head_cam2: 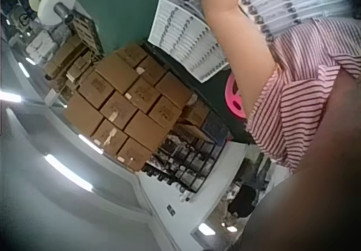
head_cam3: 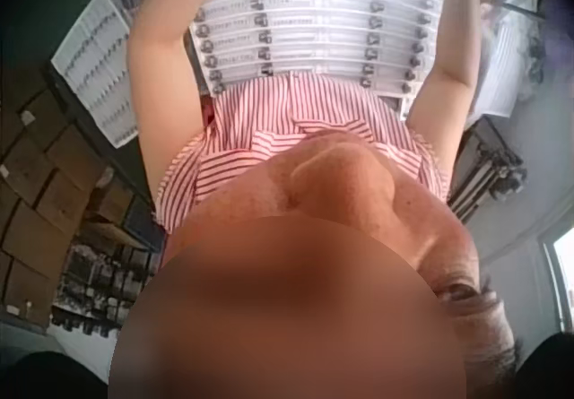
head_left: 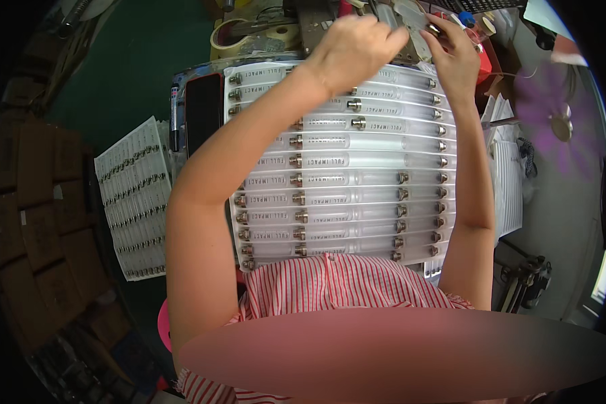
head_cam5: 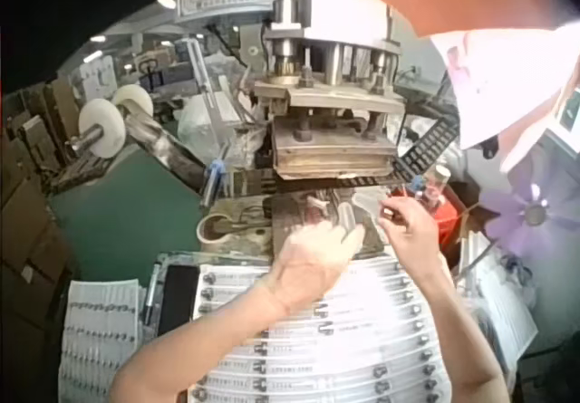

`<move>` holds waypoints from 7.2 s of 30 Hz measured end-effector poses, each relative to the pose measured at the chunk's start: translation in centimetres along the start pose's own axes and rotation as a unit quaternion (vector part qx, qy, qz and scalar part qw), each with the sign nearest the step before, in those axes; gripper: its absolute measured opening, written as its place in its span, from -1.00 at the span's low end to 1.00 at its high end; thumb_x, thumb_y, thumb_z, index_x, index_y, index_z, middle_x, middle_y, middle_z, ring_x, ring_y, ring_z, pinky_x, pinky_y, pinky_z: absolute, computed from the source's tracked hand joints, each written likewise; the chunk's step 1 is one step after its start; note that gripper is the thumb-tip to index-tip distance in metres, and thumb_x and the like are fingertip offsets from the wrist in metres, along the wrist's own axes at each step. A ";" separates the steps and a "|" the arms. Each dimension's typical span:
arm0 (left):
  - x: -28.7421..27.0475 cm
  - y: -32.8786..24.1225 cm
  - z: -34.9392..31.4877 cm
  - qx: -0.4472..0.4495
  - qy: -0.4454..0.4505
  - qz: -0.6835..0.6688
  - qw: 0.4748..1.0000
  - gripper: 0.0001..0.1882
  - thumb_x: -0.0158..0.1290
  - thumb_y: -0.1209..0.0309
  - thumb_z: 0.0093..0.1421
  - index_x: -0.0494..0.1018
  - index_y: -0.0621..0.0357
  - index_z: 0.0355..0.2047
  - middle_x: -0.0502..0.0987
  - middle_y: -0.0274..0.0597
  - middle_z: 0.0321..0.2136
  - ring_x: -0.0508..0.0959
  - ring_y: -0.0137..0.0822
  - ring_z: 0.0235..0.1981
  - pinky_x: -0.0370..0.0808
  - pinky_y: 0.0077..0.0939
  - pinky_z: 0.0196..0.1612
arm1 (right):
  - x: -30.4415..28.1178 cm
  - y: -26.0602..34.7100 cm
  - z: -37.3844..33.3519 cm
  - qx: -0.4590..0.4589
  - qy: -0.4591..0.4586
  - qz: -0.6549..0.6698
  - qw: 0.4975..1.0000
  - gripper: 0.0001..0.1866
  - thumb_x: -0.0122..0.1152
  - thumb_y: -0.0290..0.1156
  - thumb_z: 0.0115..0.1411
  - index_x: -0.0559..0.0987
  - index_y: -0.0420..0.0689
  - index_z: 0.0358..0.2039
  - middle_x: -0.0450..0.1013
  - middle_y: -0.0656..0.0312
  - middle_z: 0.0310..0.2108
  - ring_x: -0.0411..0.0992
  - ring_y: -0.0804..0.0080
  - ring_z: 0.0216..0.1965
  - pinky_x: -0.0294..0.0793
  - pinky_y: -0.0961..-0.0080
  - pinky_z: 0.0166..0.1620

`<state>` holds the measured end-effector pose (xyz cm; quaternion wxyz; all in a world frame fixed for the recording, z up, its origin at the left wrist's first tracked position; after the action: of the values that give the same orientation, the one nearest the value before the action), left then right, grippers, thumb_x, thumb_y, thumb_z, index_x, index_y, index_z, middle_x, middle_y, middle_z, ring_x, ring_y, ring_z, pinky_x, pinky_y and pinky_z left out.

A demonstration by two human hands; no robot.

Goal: Assembling small metal components into glass vials and organizing them in a tray.

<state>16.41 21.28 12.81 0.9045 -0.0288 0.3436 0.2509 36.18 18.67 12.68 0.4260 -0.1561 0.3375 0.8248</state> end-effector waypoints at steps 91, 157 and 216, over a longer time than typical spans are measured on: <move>-0.6 -1.0 -0.8 0.009 -0.012 -0.068 0.998 -0.76 0.05 0.47 -0.02 0.50 -0.02 -0.28 0.40 -0.33 -0.63 0.47 -0.33 -0.58 0.45 -0.47 -0.51 | -0.1 0.1 -0.2 0.054 0.027 0.043 0.997 -0.67 0.28 -0.33 0.07 0.57 -0.07 -0.11 0.53 0.24 -0.22 0.52 0.51 -0.31 0.48 0.60 -0.22; -10.2 -7.9 -8.5 -0.220 0.127 -0.438 0.863 -0.66 0.11 0.42 0.10 0.46 0.08 -0.07 0.49 -0.26 -0.27 0.48 -0.35 -0.29 0.43 -0.50 -0.27 | -7.0 11.8 -11.4 0.110 0.311 0.111 0.938 -0.71 0.30 -0.48 -0.02 0.59 -0.17 -0.21 0.54 0.20 -0.39 0.46 0.33 -0.33 0.42 0.50 -0.20; -9.3 -6.4 -10.4 -0.166 0.061 -0.348 0.920 -0.57 0.21 0.59 -0.14 0.52 0.18 -0.17 0.56 -0.18 -0.54 0.55 -0.32 -0.57 0.45 -0.56 -0.54 | 7.2 -0.2 1.6 0.097 0.193 0.023 0.976 -0.42 0.33 -0.32 0.02 0.40 -0.22 0.05 0.40 -0.04 0.01 0.38 0.08 0.03 0.37 0.37 0.02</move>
<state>7.19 9.30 10.03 0.8944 -0.3118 0.3194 -0.0288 32.17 24.20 9.85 0.3464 -0.2625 0.4955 0.7521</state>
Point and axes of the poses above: each hand's wrist, its own z-axis towards the middle knuckle, its own x-axis out of the palm, y = z × x, the point moved 1 cm from there along z, towards the middle knuckle
